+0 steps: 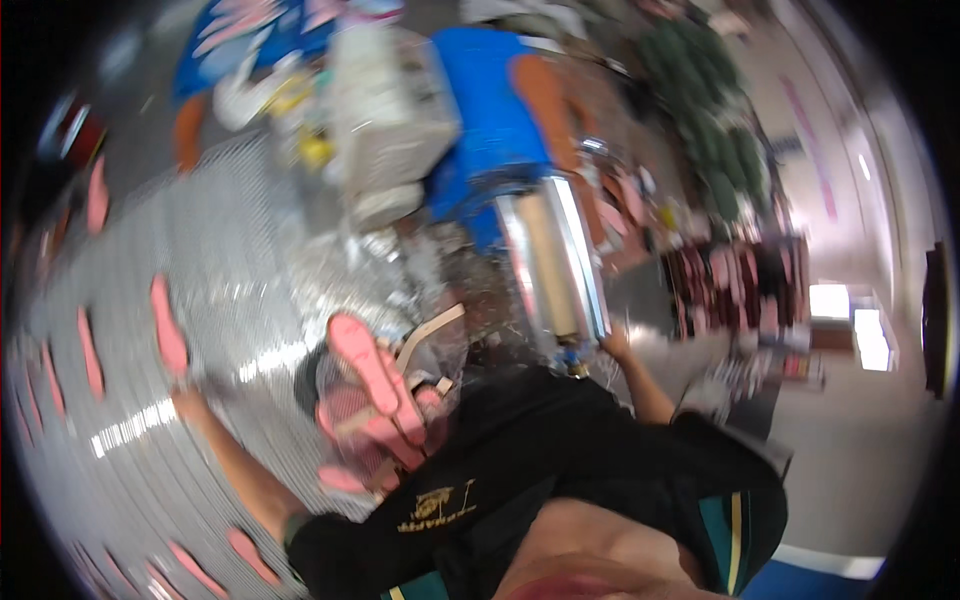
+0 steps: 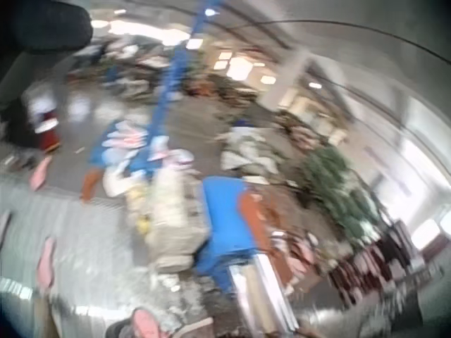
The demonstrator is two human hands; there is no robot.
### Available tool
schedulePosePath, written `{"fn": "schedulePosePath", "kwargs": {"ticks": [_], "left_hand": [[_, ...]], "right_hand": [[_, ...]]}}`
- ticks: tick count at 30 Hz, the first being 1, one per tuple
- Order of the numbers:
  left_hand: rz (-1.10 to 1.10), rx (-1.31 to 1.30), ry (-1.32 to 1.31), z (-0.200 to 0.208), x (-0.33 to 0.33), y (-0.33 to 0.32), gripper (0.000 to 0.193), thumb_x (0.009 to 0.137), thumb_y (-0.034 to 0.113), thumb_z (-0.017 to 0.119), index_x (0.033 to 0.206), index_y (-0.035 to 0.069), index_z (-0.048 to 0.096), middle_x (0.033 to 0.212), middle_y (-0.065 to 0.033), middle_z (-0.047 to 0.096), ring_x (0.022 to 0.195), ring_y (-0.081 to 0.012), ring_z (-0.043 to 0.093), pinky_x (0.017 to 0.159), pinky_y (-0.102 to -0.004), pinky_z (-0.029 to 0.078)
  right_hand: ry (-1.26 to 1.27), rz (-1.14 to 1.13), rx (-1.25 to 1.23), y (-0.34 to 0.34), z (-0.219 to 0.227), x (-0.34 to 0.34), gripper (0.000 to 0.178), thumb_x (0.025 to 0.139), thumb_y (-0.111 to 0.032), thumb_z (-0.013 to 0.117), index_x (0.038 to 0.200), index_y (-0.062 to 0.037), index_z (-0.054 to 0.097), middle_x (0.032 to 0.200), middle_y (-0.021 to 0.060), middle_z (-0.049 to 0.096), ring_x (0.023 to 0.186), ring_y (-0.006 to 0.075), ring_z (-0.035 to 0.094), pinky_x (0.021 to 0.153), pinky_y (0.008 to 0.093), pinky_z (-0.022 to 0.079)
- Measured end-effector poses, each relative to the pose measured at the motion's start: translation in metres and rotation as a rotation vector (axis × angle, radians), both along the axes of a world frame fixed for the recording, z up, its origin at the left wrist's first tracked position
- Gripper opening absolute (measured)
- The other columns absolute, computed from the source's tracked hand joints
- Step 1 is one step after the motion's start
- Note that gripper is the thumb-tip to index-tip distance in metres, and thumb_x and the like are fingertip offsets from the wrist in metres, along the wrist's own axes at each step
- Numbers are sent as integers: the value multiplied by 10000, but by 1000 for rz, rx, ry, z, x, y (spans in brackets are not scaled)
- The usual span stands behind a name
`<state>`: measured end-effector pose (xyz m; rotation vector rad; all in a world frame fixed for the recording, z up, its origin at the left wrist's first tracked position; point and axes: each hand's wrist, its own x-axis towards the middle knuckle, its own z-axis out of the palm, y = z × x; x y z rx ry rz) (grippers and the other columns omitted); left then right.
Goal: The worker is applying adhesive to shoe soles using a roller machine and placing the soles on a conveyor belt.
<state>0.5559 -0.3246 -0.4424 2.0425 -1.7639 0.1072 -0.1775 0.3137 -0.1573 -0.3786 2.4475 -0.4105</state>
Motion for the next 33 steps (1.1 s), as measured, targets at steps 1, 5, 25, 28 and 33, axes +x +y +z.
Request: {"fn": "schedulePosePath", "kwargs": {"ticks": [1, 5, 25, 28, 33], "left_hand": [[-131, 140, 241, -5, -79, 17, 340, 782, 243, 668, 963, -37, 607, 892, -200, 648, 800, -348, 628, 733, -440, 501], [-194, 250, 537, 116, -138, 116, 254, 799, 144, 655, 1010, 3, 643, 898, -129, 685, 786, -243, 659, 718, -366, 519], [-879, 1391, 1801, 459, -474, 397, 496, 733, 333, 798, 910, -87, 602, 664, -93, 603, 429, -118, 499, 375, -213, 376], [-971, 1471, 1796, 464, -498, 409, 553, 704, 441, 793, 833, -56, 587, 607, -87, 583, 419, -104, 477, 370, -204, 337], [-1144, 1667, 1558, 467, -541, 410, 451, 754, 378, 776, 738, -10, 545, 566, -74, 545, 408, -85, 448, 367, -204, 285]], "right_hand": [[23, -61, -112, 26, 11, -27, 217, 830, -202, 606, 918, -5, 635, 716, 92, 643, 636, 157, 615, 561, 321, 484], [559, 91, -484, -95, 94, -43, 162, 827, -116, 546, 925, -5, 610, 710, 60, 594, 660, 126, 566, 609, 279, 462], [-504, 1202, -910, -176, 254, 77, 144, 768, -90, 680, 900, -72, 626, 881, 47, 556, 735, 219, 573, 640, 320, 452], [-485, 1030, -1120, -145, 249, 51, 124, 769, -47, 671, 887, -62, 635, 822, 44, 571, 708, 201, 571, 615, 298, 452], [-608, 694, -1012, -84, 251, -4, 154, 773, -43, 700, 918, -41, 646, 782, 40, 597, 631, 122, 567, 578, 244, 454]]}}
